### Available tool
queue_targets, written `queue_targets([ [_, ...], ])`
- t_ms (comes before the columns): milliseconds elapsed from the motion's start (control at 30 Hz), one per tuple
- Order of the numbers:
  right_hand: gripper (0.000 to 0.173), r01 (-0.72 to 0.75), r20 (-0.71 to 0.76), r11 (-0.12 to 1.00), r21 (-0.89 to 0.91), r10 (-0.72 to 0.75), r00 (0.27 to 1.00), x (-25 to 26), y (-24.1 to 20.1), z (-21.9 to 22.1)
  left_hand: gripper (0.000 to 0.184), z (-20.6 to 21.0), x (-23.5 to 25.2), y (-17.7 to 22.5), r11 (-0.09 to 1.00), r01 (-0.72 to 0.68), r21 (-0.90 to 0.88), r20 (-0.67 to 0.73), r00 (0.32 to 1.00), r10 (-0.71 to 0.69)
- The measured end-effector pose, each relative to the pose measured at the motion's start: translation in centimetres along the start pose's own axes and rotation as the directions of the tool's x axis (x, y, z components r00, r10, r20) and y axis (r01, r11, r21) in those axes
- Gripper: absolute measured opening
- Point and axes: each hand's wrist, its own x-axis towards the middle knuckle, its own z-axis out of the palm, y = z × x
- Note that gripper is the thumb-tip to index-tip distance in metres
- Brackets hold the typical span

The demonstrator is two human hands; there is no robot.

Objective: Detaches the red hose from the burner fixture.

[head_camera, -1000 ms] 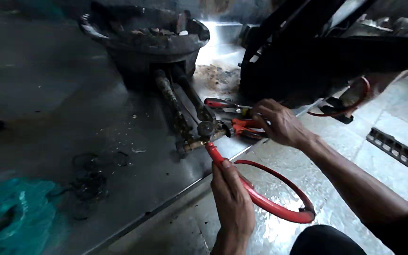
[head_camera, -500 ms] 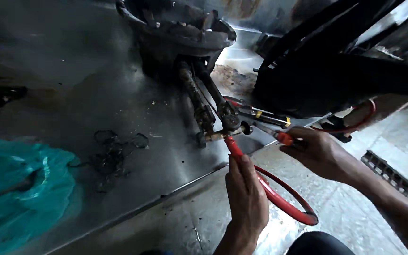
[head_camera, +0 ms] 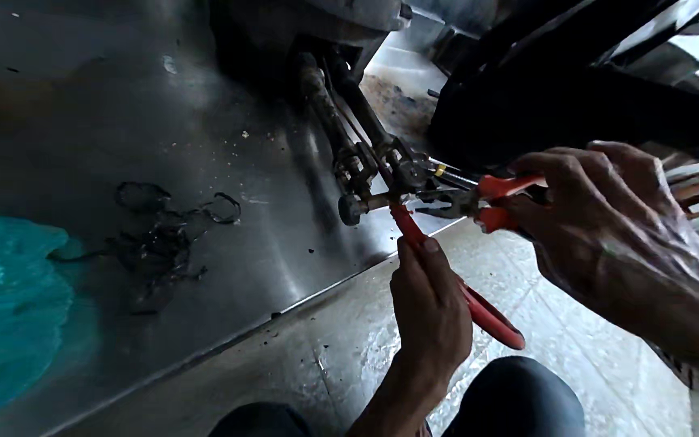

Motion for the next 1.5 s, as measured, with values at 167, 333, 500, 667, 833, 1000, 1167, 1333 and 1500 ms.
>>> queue_targets([
  [167,0.022,0.019,0.060,1.000,0.021,-0.020,0.998,0.8,-0.1,-0.8,0.031,-0.1,0.0,0.3,0.999,0.007,0.036,0.009,1.000,-0.007],
  [333,0.029,0.025,0.045,0.999,0.023,-0.026,0.999,0.6,-0.1,-1.3,0.032,-0.2,0.2,0.3,0.999,0.012,0.040,0.012,1.000,-0.013],
  [500,0.026,0.046,0.091,0.999,-0.016,-0.044,0.995,1.3,-0.1,-1.5,0.029,-0.2,0.2,0.3,0.998,0.007,0.062,0.032,0.999,-0.009],
  [667,0.008,0.060,0.214,0.993,-0.098,-0.037,0.976,2.0,-1.0,-2.5,0.029,-0.1,0.1,0.4,0.993,-0.029,0.115,0.021,0.999,0.027],
  [833,0.021,0.125,0.217,0.976,-0.177,-0.085,0.972,2.7,-0.9,-3.4,0.026,0.1,-0.1,0.5,0.990,-0.017,0.142,-0.002,1.000,0.017],
  [1000,0.037,0.174,0.181,0.981,-0.085,-0.156,0.971,1.3,0.2,-2.3,0.027,-0.1,-0.1,0.5,0.991,-0.012,0.136,0.018,1.000,0.010],
  [1167,0.055,0.226,0.111,0.973,-0.051,-0.219,0.969,0.5,1.1,-0.5,0.030,0.0,0.0,0.4,0.998,0.002,0.070,0.017,1.000,-0.003],
  [1333,0.047,0.260,0.076,0.965,-0.022,-0.258,0.963,1.0,2.0,0.2,0.033,0.2,0.2,0.1,0.992,-0.042,0.117,-0.033,0.998,0.046],
  [1500,0.047,0.335,0.034,0.941,0.046,-0.337,0.941,1.9,3.9,1.3,0.029,0.4,0.4,-0.3,0.979,-0.103,0.174,-0.074,0.990,0.117],
])
